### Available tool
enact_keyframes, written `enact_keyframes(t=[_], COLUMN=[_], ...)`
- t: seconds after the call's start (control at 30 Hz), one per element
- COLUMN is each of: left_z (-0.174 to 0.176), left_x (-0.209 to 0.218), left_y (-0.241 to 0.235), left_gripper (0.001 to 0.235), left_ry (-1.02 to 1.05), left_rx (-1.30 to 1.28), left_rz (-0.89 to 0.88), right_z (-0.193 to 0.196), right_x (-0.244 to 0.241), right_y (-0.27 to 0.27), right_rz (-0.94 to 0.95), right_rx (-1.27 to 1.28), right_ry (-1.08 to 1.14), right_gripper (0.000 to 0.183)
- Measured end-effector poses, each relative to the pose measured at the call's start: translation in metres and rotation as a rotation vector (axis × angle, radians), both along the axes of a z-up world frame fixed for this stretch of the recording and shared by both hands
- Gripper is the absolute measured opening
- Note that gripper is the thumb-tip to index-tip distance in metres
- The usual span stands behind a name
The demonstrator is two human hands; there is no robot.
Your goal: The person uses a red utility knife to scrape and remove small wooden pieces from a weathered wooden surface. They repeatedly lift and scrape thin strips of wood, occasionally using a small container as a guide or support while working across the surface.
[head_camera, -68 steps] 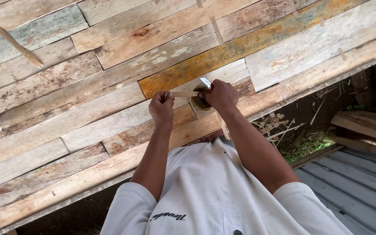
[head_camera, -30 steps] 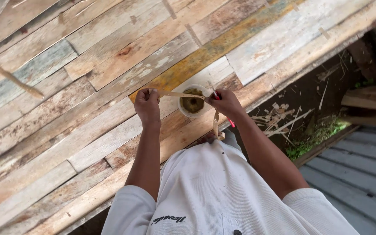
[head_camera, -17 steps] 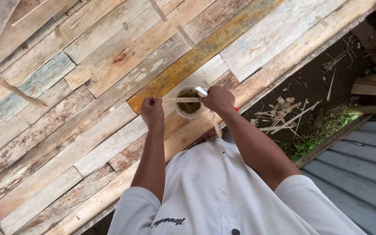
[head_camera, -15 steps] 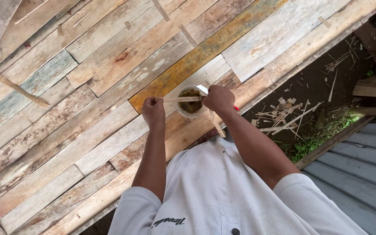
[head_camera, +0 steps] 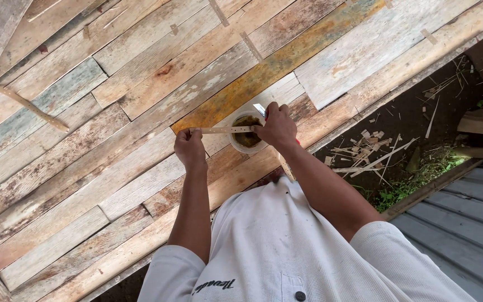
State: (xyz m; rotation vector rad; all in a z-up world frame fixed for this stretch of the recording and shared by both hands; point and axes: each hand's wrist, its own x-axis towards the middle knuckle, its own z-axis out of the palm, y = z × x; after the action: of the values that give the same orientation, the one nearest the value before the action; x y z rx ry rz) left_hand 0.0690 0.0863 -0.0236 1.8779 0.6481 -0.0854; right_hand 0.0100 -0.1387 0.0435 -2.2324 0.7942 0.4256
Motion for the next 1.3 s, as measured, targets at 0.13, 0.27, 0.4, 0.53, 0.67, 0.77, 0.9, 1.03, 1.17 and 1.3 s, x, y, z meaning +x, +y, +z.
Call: enact_keyframes(t=[0.13,0.27,0.4,0.53,0.67,0.77,0.9,1.03,1.17,1.3], left_z=[0.020,0.051,0.060,0.041,0.026,0.002,-0.020,-0.039,-0.057,-0.062], left_x=[0.003,0.010,0.025,0.035,0.045,0.052,0.052,0.059,0.068,0.075], left_y=[-0.011,-0.040,-0.079,-0.131,-0.171,-0.199,-0.232,-0.257,-0.277,-0.290], left_gripper=[0.012,0.010,0.017,0.017,0.020,0.024,0.020,0.017,0.016,0.018], left_ry=[-0.022,-0.054,-0.083,-0.072,0.003,0.020,-0.040,0.015,0.010,0.015], left_rx=[-0.040,-0.274,-0.163,-0.154,-0.040,0.098,0.253,0.251,0.269,0.264], left_rz=[0.000,-0.086,-0.344,-0.489,-0.745,-0.866,-0.902,-0.903,-0.865,-0.859], right_z=[-0.020,-0.029,-0.043,-0.067,-0.079,-0.081,-0.077,-0.071,-0.080,-0.084], right_x=[-0.008,-0.035,-0.075,-0.103,-0.126,-0.137,-0.142,-0.139,-0.135,-0.131], right_y=[-0.009,-0.027,-0.054,-0.082,-0.115,-0.130,-0.147,-0.164,-0.174,-0.179], right_rz=[0.007,-0.099,-0.304,-0.441,-0.493,-0.553,-0.642,-0.662,-0.688,-0.688], right_rx=[0.014,0.151,0.337,0.461,0.512,0.514,0.535,0.512,0.479,0.440], right_ry=[-0.034,-0.017,-0.110,-0.242,-0.267,-0.277,-0.255,-0.226,-0.208,-0.154], right_gripper=[0.049,0.039,0.029,0.022,0.018,0.014,0.014,0.014,0.017,0.019])
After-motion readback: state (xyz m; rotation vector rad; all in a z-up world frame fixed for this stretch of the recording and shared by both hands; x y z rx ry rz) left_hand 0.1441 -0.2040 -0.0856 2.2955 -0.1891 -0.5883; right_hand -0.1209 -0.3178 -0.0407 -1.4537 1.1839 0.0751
